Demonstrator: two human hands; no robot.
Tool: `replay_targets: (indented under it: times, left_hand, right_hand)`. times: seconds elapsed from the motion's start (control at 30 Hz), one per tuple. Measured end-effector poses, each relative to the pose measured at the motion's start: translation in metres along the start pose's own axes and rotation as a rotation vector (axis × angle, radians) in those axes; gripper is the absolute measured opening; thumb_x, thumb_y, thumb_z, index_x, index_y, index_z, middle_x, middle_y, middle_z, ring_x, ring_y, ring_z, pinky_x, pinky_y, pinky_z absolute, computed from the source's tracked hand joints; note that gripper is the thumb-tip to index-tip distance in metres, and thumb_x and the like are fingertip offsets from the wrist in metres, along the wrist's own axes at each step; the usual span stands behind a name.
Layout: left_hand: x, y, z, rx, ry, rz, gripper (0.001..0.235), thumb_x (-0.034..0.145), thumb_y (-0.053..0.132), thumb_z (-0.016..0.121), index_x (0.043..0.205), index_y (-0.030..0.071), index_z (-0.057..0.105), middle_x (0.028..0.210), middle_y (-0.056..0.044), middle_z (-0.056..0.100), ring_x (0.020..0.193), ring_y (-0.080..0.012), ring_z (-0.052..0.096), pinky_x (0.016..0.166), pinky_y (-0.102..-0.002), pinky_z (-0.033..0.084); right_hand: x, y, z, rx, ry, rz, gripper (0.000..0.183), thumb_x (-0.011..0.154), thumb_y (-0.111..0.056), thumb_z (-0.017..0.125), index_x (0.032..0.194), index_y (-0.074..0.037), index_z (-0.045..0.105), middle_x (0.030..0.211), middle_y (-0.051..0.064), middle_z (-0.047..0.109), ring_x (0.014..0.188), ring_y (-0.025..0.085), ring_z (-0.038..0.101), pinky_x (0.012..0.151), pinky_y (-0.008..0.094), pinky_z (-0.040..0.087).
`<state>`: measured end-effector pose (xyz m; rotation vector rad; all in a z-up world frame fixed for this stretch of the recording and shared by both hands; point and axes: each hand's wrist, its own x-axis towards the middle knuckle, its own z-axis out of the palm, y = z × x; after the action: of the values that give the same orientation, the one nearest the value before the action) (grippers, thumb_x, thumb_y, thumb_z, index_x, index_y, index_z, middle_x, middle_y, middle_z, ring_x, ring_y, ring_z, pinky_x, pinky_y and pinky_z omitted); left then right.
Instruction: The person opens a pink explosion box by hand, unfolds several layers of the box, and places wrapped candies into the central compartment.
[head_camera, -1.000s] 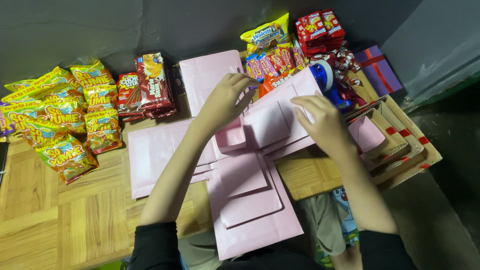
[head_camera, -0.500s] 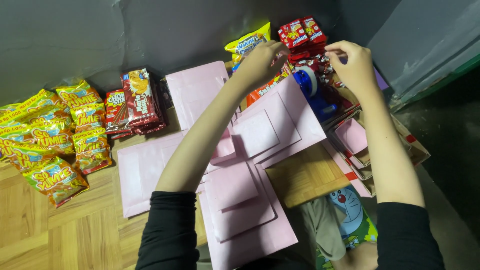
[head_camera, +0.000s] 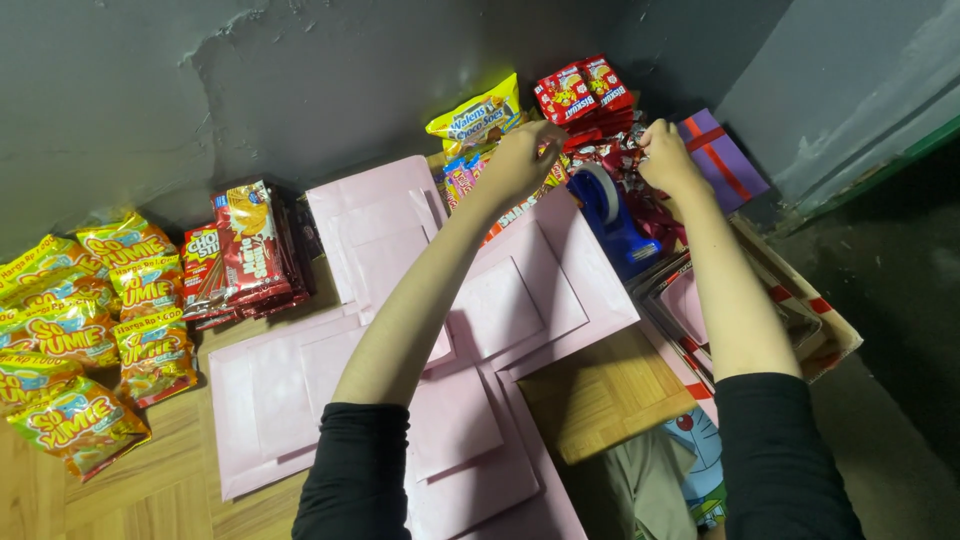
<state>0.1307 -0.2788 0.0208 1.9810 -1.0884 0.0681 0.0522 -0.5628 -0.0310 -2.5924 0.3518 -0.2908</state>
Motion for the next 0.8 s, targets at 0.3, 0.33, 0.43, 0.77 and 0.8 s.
replay_targets:
  times: [0.3,0.33,0.43,0.77,0.8]
  left_hand:
    - [-0.014,-0.003,-0.007,-0.066,0.016,-0.075,0.023,0.099,0.022,0.056,0.116,0.013,0.069,0.107,-0.016,0.072,0.106,-0.038,0.069,0.095,-0.052,0.054]
    - [-0.014,-0.005,-0.007,-0.066,0.016,-0.078,0.023,0.099,0.022,0.056,0.116,0.013,0.069,0.107,-0.016,0.072,0.106,-0.038,0.069,0.095,-0.052,0.054]
    - [-0.016,-0.005,-0.011,-0.041,0.019,-0.105,0.022,0.1,0.022,0.056,0.116,0.016,0.07,0.107,-0.011,0.073,0.106,-0.0335,0.07,0.096,-0.049,0.054]
    - [-0.019,0.015,-0.032,-0.041,-0.014,-0.102,0.022,0.102,0.02,0.054,0.118,0.013,0.069,0.112,-0.012,0.072,0.114,-0.0338,0.067,0.101,-0.05,0.052]
    - [-0.019,0.018,-0.034,-0.042,-0.016,-0.098,0.022,0.103,0.019,0.055,0.119,0.013,0.069,0.113,-0.012,0.072,0.114,-0.0347,0.067,0.101,-0.05,0.052]
  right_hand:
    - [-0.007,-0.02,-0.001,0.166,-0.098,-0.061,0.04,0.096,-0.014,0.066,0.136,-0.012,0.067,0.13,0.029,0.061,0.113,0.049,0.064,0.095,0.055,0.053]
    - [0.0,-0.009,0.005,0.166,-0.101,-0.061,0.04,0.096,-0.014,0.066,0.136,-0.012,0.067,0.13,0.029,0.061,0.113,0.049,0.064,0.095,0.055,0.053]
    - [0.023,0.033,0.021,0.249,-0.04,-0.081,0.037,0.101,-0.004,0.056,0.137,-0.006,0.062,0.123,0.022,0.07,0.112,0.047,0.065,0.094,0.052,0.053]
    - [0.007,0.001,0.004,0.035,-0.314,0.191,0.07,0.081,-0.013,0.076,0.148,-0.013,0.056,0.159,0.029,0.036,0.142,0.057,0.036,0.118,0.06,0.032]
    - [0.006,-0.002,0.004,0.05,-0.328,0.185,0.075,0.083,-0.019,0.076,0.153,-0.022,0.052,0.163,0.025,0.032,0.142,0.06,0.034,0.12,0.059,0.028]
